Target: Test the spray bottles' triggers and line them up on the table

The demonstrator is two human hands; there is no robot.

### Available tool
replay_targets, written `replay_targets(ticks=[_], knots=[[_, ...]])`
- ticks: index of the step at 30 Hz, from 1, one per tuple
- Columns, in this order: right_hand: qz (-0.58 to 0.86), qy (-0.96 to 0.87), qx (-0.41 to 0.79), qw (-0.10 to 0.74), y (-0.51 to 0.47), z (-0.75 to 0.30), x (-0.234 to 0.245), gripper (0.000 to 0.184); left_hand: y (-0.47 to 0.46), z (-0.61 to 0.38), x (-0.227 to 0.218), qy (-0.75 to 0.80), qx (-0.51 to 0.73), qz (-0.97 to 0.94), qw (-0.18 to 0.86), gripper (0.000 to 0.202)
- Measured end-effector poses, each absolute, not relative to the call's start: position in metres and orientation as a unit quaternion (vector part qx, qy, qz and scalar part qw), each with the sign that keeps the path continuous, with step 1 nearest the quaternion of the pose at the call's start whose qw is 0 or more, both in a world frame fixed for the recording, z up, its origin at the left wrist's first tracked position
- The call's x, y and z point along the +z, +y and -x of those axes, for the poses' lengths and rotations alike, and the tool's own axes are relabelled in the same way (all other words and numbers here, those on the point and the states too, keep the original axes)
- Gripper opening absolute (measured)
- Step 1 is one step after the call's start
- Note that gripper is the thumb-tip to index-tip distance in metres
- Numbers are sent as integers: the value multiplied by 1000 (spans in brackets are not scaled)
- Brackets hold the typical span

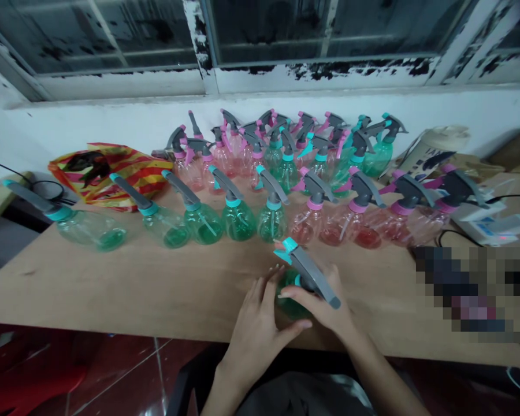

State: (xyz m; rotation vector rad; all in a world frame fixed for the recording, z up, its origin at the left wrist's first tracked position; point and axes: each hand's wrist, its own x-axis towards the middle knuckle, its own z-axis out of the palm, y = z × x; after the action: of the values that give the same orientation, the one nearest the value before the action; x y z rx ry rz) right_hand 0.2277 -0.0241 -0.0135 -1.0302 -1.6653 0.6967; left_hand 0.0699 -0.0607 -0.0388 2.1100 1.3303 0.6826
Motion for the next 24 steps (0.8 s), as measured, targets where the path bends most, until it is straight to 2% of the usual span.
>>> replay_targets(ticks=[4, 9, 14, 16, 18, 22, 24], knots=[[415, -693, 296, 510, -24, -214, -10, 35, -62, -69, -38, 514, 282, -769, 254, 62], [385, -745, 304, 452, -22, -199, -6, 46, -64, -45, -30, 522, 254, -787, 209, 49], [357, -819, 280, 352, -20, -190, -8, 94, -67, -3, -28, 533, 265, -786, 168, 59], [348, -828, 289, 332, -18, -186, -8, 100, -70, 17, -30, 553, 281, -769, 153, 63], [343, -824, 295, 340, -13, -179, -5, 92, -73, 39, -34, 573, 296, -750, 146, 63], [349, -792, 318, 386, 4, -150, 6, 56, -78, 87, -40, 629, 328, -685, 169, 58], [364, -785, 311, 392, 14, -129, 13, 44, -76, 111, -42, 648, 354, -649, 185, 56]])
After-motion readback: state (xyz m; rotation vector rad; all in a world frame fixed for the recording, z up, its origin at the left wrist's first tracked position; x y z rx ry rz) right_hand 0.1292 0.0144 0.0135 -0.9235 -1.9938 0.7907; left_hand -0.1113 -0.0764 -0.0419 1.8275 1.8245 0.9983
